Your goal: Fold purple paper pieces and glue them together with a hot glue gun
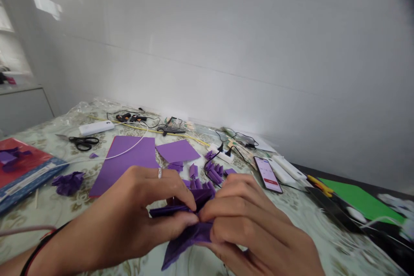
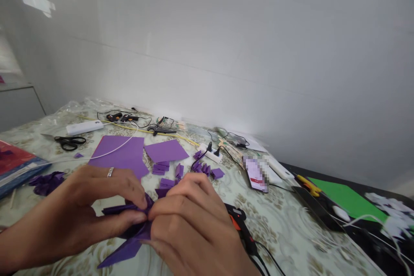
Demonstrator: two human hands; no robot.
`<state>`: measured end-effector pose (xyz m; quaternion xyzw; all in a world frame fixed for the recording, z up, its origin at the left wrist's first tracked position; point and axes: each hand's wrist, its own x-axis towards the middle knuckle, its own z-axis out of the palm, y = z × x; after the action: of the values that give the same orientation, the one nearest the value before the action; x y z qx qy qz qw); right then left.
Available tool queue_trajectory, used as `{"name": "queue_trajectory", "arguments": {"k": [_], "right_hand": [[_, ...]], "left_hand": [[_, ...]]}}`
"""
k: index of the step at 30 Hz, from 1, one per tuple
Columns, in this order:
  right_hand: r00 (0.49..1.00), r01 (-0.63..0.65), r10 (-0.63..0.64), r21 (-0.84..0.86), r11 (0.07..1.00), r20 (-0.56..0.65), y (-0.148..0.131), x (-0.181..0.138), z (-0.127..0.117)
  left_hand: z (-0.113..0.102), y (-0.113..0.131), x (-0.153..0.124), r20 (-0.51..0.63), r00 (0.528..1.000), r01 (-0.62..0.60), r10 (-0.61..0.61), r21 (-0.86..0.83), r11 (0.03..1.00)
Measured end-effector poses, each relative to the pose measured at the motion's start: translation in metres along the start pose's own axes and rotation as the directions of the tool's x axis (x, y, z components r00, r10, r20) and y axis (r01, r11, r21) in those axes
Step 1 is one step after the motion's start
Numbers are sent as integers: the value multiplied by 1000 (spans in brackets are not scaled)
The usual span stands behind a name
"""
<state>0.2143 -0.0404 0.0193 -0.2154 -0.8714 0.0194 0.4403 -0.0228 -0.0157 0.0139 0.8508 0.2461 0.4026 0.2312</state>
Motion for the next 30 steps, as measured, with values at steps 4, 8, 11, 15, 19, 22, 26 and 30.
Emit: {"name": "queue_trajectory", "arguments": {"k": [4, 8, 11, 15, 19, 22, 26, 30], "right_hand": [[1000, 12, -12, -30, 999, 14, 3, 0, -3], [1000, -12, 12, -27, 1000, -15, 3, 1, -2], [999, -28, 27, -14, 1000, -47, 3, 1, 0], [997, -2, 1, -15, 1000, -83, 4, 0, 2], [991, -11, 8, -25, 1000, -133, 2, 0, 3], [992, -23, 18, -40, 999, -122, 2, -1, 4], [992, -20, 15, -36, 999, -127, 2, -1, 3], [993, -33, 29, -37, 999, -112, 3, 0, 2]], "left_hand": [[-3, -2, 4, -52, 996, 73, -74, -30, 997], [-7, -8, 6, -38, 994, 98, -100, -63, 993], [-10, -12, 5, -13, 994, 105, -107, -99, 989], [-14, -9, 6, 48, 992, 120, -114, -161, 980], [-17, -7, 6, 46, 983, 186, -180, -245, 951], [-18, -10, 4, 70, 973, 229, -218, -287, 930], [-18, -14, 4, 85, 961, 277, -263, -304, 912], [-16, -16, 7, 67, 964, 264, -257, -346, 900]]}}
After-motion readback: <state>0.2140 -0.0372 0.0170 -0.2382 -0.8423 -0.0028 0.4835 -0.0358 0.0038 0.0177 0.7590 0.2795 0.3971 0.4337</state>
